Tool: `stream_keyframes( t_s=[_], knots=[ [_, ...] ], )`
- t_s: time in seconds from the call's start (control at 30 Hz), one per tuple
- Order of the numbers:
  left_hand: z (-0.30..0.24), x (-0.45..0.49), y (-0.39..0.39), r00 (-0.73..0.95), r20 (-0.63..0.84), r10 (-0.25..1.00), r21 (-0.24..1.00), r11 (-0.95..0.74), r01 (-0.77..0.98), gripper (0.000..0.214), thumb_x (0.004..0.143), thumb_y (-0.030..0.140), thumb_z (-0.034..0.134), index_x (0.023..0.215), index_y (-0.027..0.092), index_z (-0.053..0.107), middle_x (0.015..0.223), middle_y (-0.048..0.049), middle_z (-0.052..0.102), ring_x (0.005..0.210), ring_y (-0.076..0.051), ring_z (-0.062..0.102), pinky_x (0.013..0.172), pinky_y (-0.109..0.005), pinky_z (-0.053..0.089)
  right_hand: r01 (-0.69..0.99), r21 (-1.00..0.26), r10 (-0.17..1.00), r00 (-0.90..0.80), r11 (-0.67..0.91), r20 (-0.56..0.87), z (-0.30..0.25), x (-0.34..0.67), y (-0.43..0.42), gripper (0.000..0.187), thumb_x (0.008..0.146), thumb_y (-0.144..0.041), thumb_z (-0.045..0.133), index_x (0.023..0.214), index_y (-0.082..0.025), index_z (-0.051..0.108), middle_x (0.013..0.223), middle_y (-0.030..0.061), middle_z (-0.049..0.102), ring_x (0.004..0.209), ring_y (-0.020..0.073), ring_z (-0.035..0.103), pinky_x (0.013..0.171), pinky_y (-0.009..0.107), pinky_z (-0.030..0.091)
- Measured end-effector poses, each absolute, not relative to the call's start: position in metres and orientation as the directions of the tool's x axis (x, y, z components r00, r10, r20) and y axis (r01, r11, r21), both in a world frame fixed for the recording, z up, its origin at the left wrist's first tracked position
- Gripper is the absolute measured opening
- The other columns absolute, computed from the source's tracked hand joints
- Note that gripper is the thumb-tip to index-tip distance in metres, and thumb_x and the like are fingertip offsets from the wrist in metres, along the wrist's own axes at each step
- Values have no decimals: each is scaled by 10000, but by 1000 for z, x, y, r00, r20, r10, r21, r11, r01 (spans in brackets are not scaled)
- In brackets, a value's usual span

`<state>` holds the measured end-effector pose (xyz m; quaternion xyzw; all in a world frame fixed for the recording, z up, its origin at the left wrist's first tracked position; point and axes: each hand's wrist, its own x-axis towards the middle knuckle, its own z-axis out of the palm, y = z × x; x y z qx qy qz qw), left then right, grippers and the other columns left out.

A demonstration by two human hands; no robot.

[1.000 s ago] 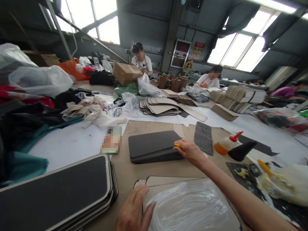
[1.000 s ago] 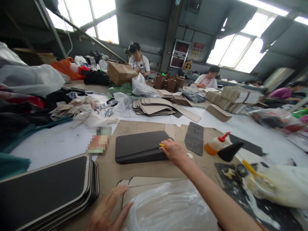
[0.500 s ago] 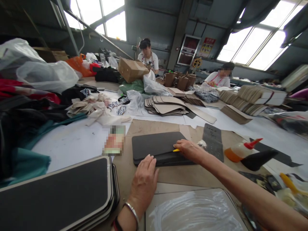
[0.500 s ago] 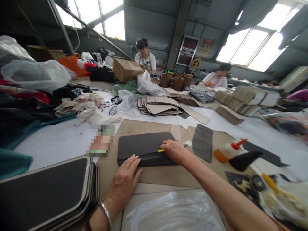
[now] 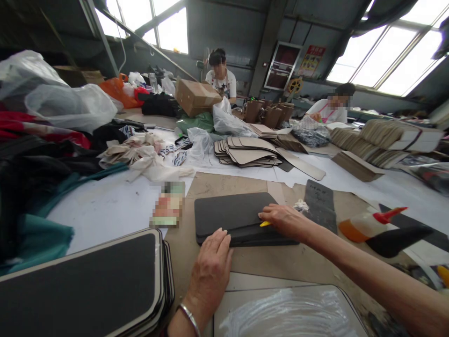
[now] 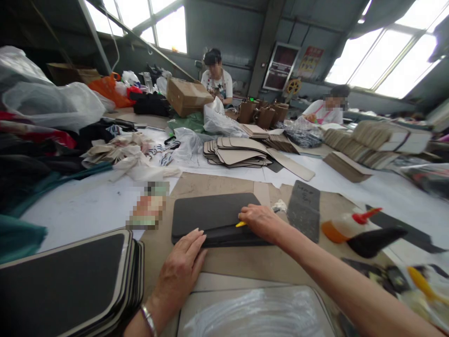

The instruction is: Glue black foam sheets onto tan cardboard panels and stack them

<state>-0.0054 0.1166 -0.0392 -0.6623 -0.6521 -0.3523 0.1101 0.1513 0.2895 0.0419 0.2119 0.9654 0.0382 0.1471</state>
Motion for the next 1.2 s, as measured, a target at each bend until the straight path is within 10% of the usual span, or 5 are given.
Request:
stream_keyframes(
  t_s=[0.6,0.77,0.9,1.07,1.2],
  knots=[
    [-45,-4,114,-192,589,785,491,-159,857,241,850,138,465,1059,157,582,1090,-121,623,1082,-255,550,898,-442,507,413,170,445,-854,895,-269,43,139,286,97,797,-129,533,816,-147,626,846,48,626,744,150,589,544,232,337],
    [-19,6,102,-444,77,893,991,-21,129,332,744,343,656,1019,166,598,1058,-135,631,1006,-275,590,925,-471,469,461,282,490,-871,841,-39,58,149,279,71,798,-128,547,804,-145,616,831,51,622,723,154,575,519,240,315],
    [17,15,92,-246,-340,908,716,81,-694,638,657,518,709,1144,170,487,1127,-159,593,1038,-308,573,872,-465,500,314,431,288,-949,846,127,80,174,230,168,825,-56,474,769,-134,612,726,49,607,643,157,526,489,271,288],
    [49,37,88,-278,-485,830,571,59,-819,217,841,215,553,1054,179,579,1033,-92,646,865,-216,641,722,-394,571,240,419,144,-958,876,248,93,212,159,232,864,-67,417,786,-133,625,665,29,602,559,145,482,468,281,294],
    [68,62,78,-348,-442,827,570,-42,-821,230,857,96,476,1023,182,610,948,-64,681,821,-176,653,699,-341,582,540,121,460,-798,833,390,98,252,135,231,908,-242,432,985,-118,611,827,79,640,712,161,566,592,268,412]
  ],
)
